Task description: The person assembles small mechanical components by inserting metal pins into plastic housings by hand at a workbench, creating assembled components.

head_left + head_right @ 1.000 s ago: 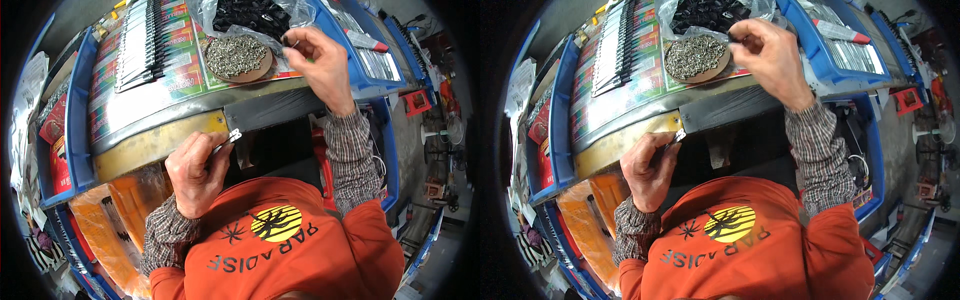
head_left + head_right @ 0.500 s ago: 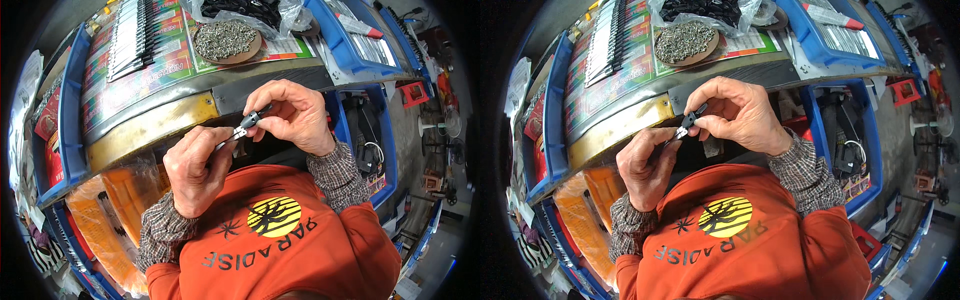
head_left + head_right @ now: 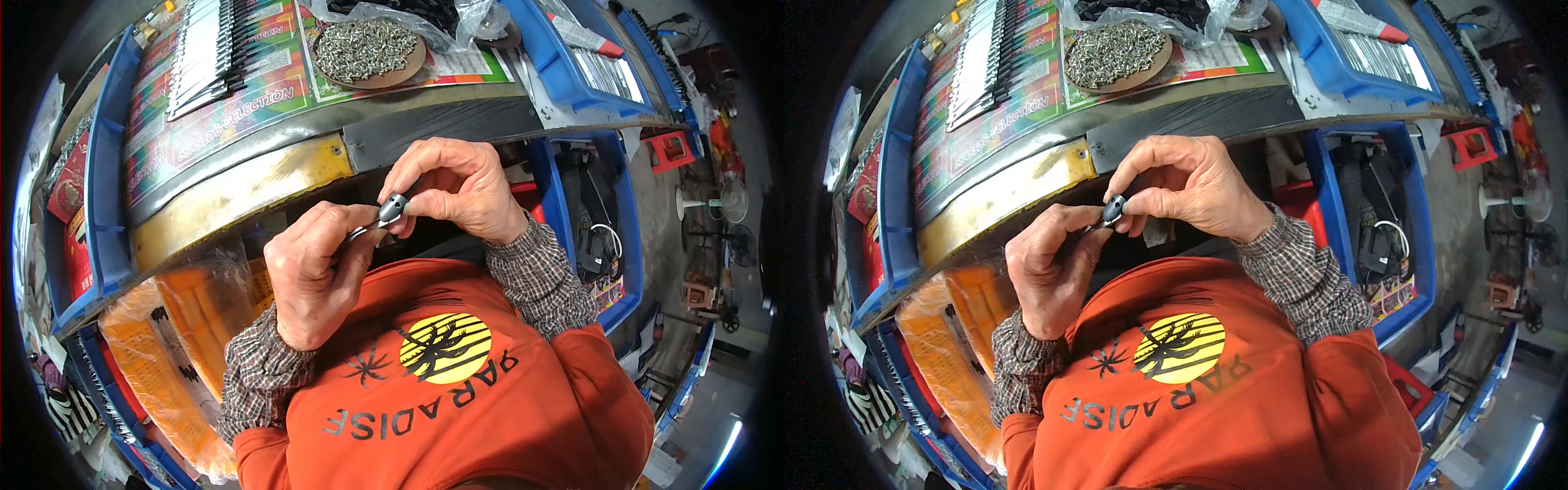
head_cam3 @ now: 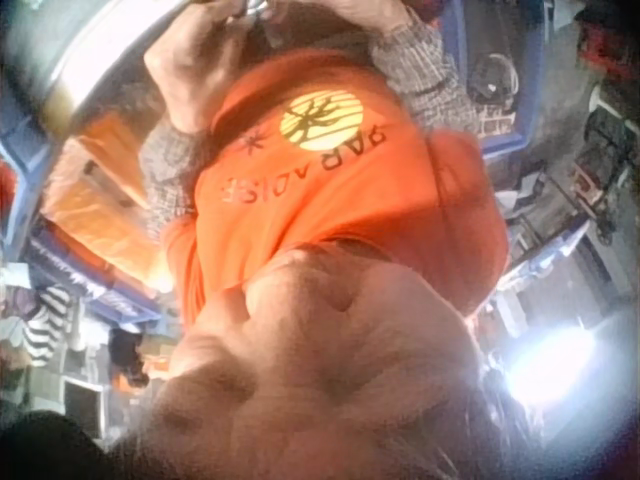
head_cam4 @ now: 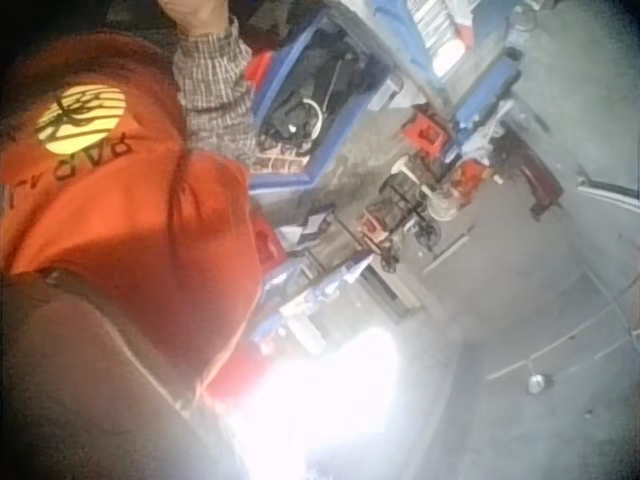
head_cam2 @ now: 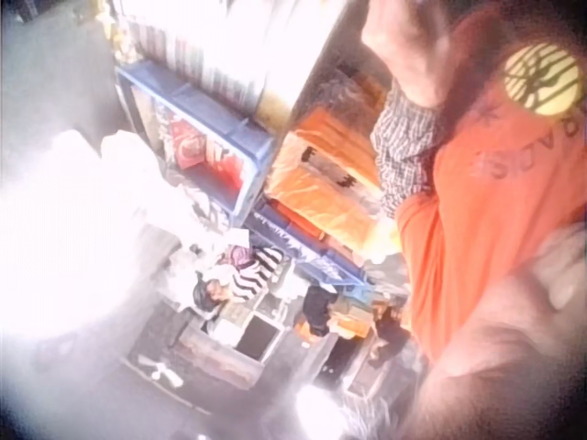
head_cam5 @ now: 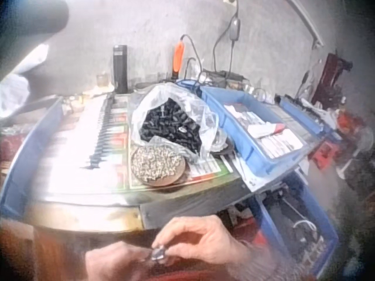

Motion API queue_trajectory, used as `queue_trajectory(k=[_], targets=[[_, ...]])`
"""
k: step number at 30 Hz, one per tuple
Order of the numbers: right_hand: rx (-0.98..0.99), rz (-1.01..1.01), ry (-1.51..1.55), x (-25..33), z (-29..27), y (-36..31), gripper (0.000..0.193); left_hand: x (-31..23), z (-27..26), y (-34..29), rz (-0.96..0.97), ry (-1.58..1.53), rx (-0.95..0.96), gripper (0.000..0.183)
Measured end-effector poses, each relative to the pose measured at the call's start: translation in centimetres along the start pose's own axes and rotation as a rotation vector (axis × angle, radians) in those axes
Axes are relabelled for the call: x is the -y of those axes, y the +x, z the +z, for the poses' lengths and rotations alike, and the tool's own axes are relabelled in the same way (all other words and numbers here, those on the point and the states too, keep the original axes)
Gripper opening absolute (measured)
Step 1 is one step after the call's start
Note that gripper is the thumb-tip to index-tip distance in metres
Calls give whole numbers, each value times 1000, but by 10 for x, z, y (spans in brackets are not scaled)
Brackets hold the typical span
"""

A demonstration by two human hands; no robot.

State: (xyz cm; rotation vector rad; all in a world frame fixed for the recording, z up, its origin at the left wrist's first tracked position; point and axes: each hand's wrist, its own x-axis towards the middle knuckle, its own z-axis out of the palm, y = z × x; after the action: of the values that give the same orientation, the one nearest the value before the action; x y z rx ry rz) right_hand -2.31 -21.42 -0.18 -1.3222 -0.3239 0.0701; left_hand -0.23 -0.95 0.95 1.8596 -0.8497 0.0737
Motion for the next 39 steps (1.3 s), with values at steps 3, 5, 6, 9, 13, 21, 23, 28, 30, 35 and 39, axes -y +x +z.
queue_trajectory(k=[3,5,6,9,13,21,23,28,30,35,39], targets=[[15,24,65,-5,-3,-2,12,1,1,-2,7,-14,16,19],[19,43,84,-7,-2,-4,12,2,2,-5,1,-17,22,19],[24,45,70,-8,-2,-5,12,5,3,-7,6,-25,24,19],[33,52,47,-10,-3,-10,15,7,5,-10,2,-38,43,19],[1,74,-114,-5,1,-14,20,11,6,-13,14,31,64,18],[140,-8,-643,-5,1,-18,22,14,13,-19,-1,38,49,21],[132,-18,-646,-7,3,-21,21,15,15,-21,-1,45,49,21],[28,-12,-569,-22,13,-28,17,22,23,-28,26,68,-16,22],[-12,-72,-612,-28,14,-31,17,25,22,-31,18,82,4,22],[-22,-21,-529,-30,16,-36,17,27,24,-35,41,106,-2,21],[-43,98,-426,-27,19,-40,14,26,23,-38,25,113,11,21]])
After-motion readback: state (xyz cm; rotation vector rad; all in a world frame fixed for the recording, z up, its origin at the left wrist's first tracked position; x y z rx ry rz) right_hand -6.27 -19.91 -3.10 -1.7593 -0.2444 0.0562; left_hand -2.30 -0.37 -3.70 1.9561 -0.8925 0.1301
